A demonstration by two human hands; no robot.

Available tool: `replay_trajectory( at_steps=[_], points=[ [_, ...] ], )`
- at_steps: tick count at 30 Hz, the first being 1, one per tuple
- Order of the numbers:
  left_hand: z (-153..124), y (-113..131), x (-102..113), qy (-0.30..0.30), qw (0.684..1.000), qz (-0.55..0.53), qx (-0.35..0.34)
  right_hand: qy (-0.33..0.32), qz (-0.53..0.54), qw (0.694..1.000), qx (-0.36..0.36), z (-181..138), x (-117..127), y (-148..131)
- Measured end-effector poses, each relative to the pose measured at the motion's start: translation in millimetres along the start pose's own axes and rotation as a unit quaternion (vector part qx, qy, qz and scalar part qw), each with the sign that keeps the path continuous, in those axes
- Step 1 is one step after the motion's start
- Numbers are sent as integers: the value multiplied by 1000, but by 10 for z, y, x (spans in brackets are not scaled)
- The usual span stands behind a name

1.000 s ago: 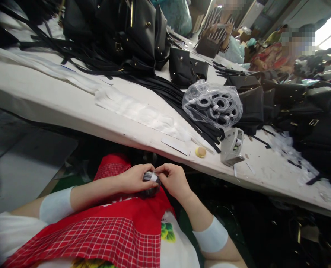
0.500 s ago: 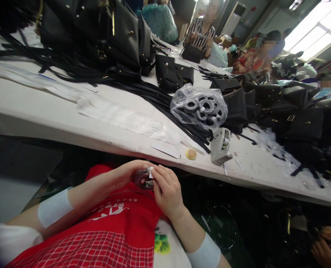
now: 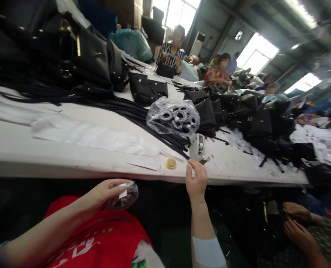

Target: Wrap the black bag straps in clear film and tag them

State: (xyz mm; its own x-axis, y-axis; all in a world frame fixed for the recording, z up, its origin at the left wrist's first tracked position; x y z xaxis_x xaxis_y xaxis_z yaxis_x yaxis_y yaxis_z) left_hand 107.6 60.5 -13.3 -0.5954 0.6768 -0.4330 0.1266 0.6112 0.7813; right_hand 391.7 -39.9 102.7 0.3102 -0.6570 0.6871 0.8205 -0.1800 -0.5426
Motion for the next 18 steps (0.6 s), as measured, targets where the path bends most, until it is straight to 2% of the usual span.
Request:
replay_trajectory(
  at_steps=[2,3,5,7,10,13,16,18],
  points=[
    [54,-112,72,28,1000,-3,10,28,-7,988,-153,239,190,745],
    [86,-171,79,35,999,-8,17,35,-5,980,-197,335,252,1035],
    [132,-267,40,45,998,-21,25,33,12,968,-249,501,282,1470],
    [143,-317,-34,57,998,-35,22,19,44,961,-272,626,207,1732],
    [130,-337,-124,74,996,-44,15,2,118,950,-288,726,40,1893],
    [161,-378,-175,49,997,-41,33,11,189,941,-282,720,-6,1884],
    [209,-432,-197,6,998,-44,49,44,235,930,-280,547,72,1860],
    [217,-456,-194,3,997,-53,49,59,250,922,-291,349,109,1874]
  ],
)
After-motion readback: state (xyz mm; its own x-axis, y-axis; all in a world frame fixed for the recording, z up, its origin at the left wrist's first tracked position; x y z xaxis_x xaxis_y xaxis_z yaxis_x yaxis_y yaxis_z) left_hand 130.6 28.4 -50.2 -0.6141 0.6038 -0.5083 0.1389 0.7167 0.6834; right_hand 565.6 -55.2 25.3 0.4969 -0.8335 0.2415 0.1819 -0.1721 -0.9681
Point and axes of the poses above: each hand's wrist, its own z-axis towards the middle knuckle, its own x-axis out of the back of the hand, y = z × x, the point moved 9 cm from there along z, towards the middle knuckle, and after that the axes turned 6 degrees about -y, right-handed, at the moved point
